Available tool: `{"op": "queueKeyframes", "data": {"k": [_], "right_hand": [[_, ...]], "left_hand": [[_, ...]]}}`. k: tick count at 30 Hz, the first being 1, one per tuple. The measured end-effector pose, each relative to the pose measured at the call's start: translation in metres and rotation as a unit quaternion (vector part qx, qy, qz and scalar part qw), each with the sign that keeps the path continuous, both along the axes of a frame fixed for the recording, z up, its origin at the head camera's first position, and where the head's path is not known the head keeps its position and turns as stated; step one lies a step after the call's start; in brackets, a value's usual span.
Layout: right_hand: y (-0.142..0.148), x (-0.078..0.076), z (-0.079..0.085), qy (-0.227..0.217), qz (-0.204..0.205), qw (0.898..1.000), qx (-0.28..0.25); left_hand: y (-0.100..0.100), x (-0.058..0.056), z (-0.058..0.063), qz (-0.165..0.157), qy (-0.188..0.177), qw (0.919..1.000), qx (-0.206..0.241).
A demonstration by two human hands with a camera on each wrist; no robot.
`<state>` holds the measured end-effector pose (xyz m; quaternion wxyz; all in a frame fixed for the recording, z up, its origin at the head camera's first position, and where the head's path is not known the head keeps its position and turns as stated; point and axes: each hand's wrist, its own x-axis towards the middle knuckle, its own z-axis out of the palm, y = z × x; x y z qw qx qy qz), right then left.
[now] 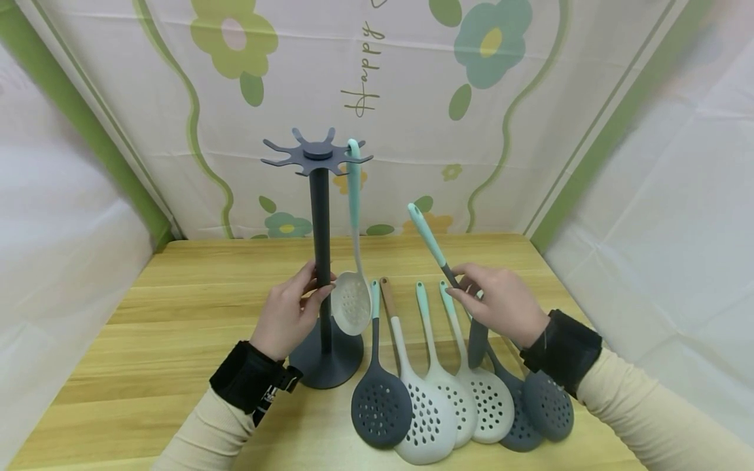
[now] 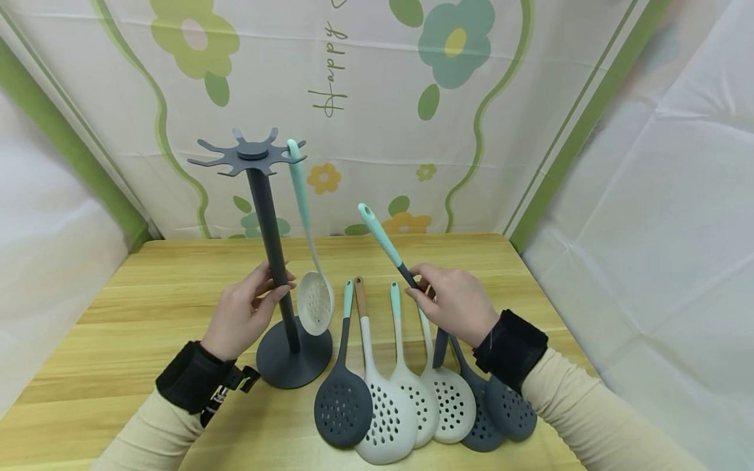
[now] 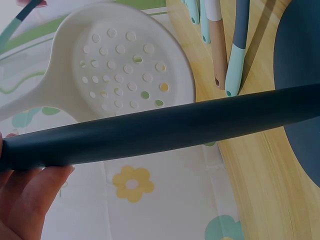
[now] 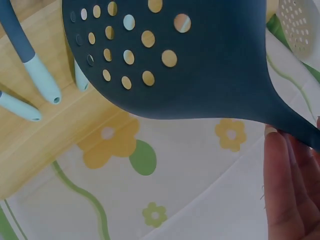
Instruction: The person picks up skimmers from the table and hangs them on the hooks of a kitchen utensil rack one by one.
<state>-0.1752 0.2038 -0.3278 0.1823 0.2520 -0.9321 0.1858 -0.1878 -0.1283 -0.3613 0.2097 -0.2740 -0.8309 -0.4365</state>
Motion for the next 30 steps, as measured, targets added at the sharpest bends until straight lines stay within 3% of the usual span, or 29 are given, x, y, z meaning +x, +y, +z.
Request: {"op": "queueKeyframes", "data": {"k": [21,30], "right_hand": [[-0.011,0.006,0.007,-0.003,0.023,0.999,-0.044],[-0.016,0.005,0.013,-0.055,0.012,0.994,-0.088]], "left_hand": [[0.0,0.001,0.001,0.004,-0.004,1.0,-0.005],[0.0,0.001,0.001,0.004,-0.003,1.0,-0.005]]}}
